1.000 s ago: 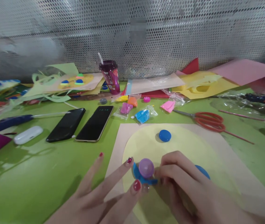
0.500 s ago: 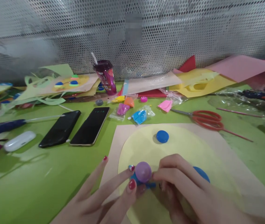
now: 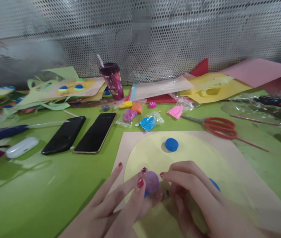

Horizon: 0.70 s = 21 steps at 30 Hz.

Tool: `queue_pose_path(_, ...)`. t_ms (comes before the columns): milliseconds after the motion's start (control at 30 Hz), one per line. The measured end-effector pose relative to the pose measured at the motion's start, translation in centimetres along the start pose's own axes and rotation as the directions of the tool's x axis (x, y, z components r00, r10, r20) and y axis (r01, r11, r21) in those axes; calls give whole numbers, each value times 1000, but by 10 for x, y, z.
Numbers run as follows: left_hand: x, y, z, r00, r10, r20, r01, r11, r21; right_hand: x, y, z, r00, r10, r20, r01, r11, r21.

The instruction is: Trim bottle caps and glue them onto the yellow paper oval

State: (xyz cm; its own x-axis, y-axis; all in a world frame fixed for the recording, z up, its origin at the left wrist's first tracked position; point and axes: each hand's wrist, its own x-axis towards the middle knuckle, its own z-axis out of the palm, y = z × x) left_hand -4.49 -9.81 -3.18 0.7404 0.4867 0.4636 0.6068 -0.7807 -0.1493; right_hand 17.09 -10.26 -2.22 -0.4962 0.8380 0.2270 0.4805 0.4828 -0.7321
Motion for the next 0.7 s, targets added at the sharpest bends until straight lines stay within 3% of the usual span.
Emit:
queue_pose_path(133,0,2,5,998,55,-23,-56,997,-48,0,-1,-1,1000,9,-19,-9,1000,9)
queue_pose_path(300,-3,5,9,1000,29,2,-29,999,15,0,-2,-1,999,48,1,-48,999,6)
queue_pose_path(533,2,8,7,998,63,8,-63,997,44,0,-3,1,994,13,-113,-11,1000,18)
queue_pose_path(700,4,12,7,998,67,-7,-66,994,84,-2,-3,3,993,28,-114,-26,999,19)
